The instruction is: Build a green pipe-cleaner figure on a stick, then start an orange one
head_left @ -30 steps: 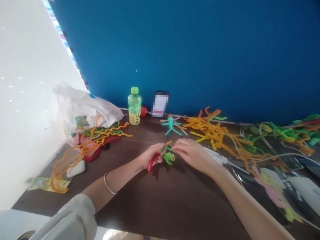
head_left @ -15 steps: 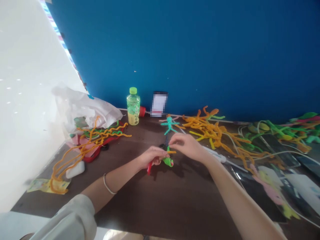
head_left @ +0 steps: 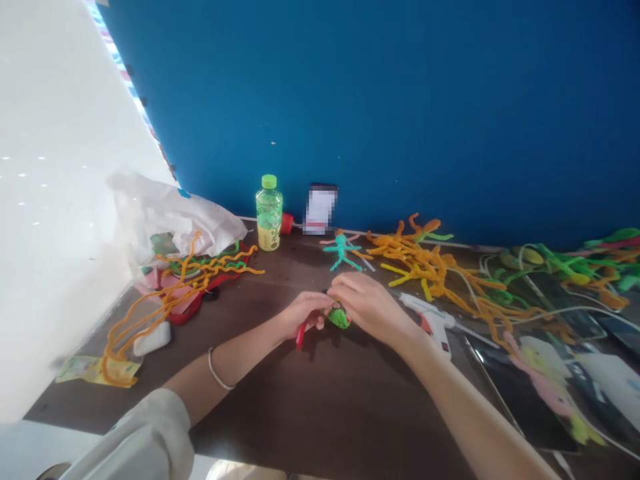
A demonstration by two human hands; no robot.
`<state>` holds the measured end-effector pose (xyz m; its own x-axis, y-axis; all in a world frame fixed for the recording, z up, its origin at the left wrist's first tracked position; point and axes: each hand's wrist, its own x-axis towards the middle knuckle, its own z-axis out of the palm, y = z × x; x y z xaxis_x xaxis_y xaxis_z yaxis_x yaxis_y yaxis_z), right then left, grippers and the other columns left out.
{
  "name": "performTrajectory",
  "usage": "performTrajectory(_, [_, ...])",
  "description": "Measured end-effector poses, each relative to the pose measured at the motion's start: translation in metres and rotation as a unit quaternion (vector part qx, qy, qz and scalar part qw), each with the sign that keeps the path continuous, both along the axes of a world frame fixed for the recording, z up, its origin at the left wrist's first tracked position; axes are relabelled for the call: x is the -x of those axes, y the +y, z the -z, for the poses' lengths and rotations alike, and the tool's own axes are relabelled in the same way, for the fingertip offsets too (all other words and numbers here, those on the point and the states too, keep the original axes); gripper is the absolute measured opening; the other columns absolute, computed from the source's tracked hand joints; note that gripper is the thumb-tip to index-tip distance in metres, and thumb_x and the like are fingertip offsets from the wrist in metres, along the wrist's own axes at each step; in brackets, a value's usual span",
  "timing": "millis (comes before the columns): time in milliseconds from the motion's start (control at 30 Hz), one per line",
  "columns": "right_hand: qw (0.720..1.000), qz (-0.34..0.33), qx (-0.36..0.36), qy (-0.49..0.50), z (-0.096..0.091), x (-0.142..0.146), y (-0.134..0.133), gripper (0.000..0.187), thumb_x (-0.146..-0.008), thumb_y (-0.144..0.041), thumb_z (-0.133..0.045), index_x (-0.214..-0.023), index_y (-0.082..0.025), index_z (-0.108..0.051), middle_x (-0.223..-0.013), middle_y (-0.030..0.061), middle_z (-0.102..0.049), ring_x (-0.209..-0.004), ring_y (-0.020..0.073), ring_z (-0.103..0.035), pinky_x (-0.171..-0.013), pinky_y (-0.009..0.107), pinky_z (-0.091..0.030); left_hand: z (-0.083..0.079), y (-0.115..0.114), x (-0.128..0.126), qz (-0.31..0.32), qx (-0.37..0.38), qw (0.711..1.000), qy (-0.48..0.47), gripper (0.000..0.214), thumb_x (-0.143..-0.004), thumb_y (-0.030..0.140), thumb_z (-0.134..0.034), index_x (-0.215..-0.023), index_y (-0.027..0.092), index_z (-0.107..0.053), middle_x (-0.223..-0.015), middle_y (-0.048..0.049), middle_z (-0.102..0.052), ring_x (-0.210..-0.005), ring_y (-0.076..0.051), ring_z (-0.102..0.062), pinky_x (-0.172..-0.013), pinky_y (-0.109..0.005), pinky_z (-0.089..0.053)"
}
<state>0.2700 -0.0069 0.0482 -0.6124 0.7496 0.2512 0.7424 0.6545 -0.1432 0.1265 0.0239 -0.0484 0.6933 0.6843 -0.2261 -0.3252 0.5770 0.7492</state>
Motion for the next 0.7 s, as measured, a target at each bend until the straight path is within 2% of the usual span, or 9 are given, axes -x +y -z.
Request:
performTrajectory(133, [1.000, -0.003, -0.005, 0.013, 0.005, 0.002, -0.007, 0.023, -0.083, -0.009, -0.039, -0.079, -0.016, -0.060, -0.077, 0.0074, -0.058, -0.074, 0.0171, -0.050, -0.068, 0.028, -0.037, 0.000, 0.001, -0.001, -0.021, 0.023, 0.999, -0.013, 0.016, -0.064, 0.023, -0.064, -0.065, 0.010, -0.056, -0.056, 0.0014, -0.051, -0.038, -0.005, -0.046, -0.039, -0.017, -0.040])
performTrajectory(267, [1.000, -0.006, -0.006, 0.030, 0.013, 0.000, -0.012, 0.022, -0.082, -0.009, -0.041, -0.082, -0.016, -0.062, -0.079, 0.0071, -0.060, -0.074, 0.0170, -0.052, -0.069, 0.029, -0.040, 0.000, 0.003, 0.000, -0.024, 0.057, 0.997, -0.036, 0.011, -0.069, 0.019, -0.061, -0.073, 0.010, -0.056, -0.057, 0.0006, -0.052, -0.042, -0.005, -0.048, -0.042, -0.015, -0.043])
performTrajectory(467, [0.991, 0.023, -0.006, 0.129, 0.021, -0.014, -0.011, 0.022, -0.081, -0.010, -0.044, -0.083, -0.020, -0.064, -0.079, 0.0048, -0.063, -0.074, 0.0166, -0.055, -0.070, 0.031, -0.043, 0.001, 0.004, 0.003, -0.007, 0.105, 0.990, -0.092, 0.010, -0.075, 0.021, -0.057, -0.072, 0.012, -0.053, -0.060, 0.0005, -0.049, -0.047, -0.005, -0.047, -0.044, -0.013, -0.042])
performTrajectory(567, [0.981, 0.049, 0.038, 0.184, 0.020, -0.019, -0.009, 0.020, -0.078, -0.011, -0.047, -0.079, -0.021, -0.064, -0.078, 0.0030, -0.063, -0.074, 0.0159, -0.057, -0.069, 0.029, -0.045, 0.001, 0.003, 0.004, 0.024, 0.116, 0.983, -0.139, 0.010, -0.074, 0.021, -0.058, -0.072, 0.012, -0.053, -0.061, 0.0006, -0.047, -0.048, -0.005, -0.046, -0.043, -0.013, -0.039])
performTrajectory(700, [0.956, 0.100, 0.136, 0.239, 0.016, -0.022, -0.005, 0.012, -0.075, -0.016, -0.054, -0.072, -0.020, -0.065, -0.078, 0.0019, -0.064, -0.073, 0.0151, -0.060, -0.068, 0.026, -0.046, 0.000, 0.002, 0.005, 0.055, 0.108, 0.977, -0.175, 0.011, -0.071, 0.020, -0.060, -0.071, 0.012, -0.053, -0.058, 0.0010, -0.044, -0.048, -0.005, -0.043, -0.042, -0.014, -0.034])
